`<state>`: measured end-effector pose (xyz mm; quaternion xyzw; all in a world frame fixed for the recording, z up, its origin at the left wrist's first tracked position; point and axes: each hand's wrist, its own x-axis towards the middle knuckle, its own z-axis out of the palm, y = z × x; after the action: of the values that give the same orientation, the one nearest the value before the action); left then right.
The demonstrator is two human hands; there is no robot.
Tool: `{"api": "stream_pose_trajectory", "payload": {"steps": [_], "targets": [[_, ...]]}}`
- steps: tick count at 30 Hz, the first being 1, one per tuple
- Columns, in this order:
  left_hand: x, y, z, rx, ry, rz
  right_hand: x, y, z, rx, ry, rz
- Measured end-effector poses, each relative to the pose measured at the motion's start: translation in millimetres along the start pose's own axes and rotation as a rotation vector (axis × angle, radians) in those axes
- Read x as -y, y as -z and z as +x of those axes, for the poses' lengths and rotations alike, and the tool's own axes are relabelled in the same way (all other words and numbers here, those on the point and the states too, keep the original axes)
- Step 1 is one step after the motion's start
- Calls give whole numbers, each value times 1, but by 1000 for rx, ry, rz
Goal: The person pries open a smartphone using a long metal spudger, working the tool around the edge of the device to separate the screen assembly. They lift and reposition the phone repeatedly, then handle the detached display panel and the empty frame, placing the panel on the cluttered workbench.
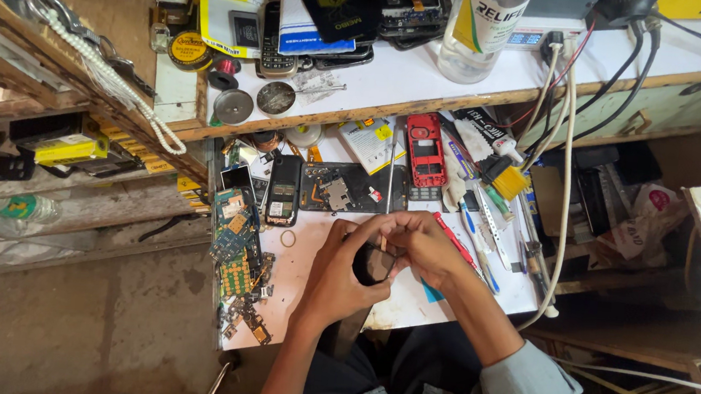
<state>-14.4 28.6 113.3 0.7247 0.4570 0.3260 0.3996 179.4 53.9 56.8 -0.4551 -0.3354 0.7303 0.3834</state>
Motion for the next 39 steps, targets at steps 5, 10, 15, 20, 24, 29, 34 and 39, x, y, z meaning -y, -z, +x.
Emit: {"api": "stream_pose_trajectory", "payload": {"steps": [5,10,15,20,24,29,34,39], "targets": [[2,3,5,17,7,33,0,-5,-6,-42,55,37],[2,11,5,59,-14,52,-3,-11,-7,-61,62,35],[-2,18,3,77,40,92,-9,-15,-6,-44,71,74],[0,20,2,112,4,89,-11,-16,-5,-51,70,20],[5,18,1,87,-35,75,-10,-16,-2,-11,64,-15],[2,16,0,36,-28,77,-13,-21,-2,-44,76,-6],[-6,16,1,44,35,100,-18,-25,-6,-112,121,-23],[-7,17,0,19,-2,107,-19,-24,-5,-93,124,-47]]}}
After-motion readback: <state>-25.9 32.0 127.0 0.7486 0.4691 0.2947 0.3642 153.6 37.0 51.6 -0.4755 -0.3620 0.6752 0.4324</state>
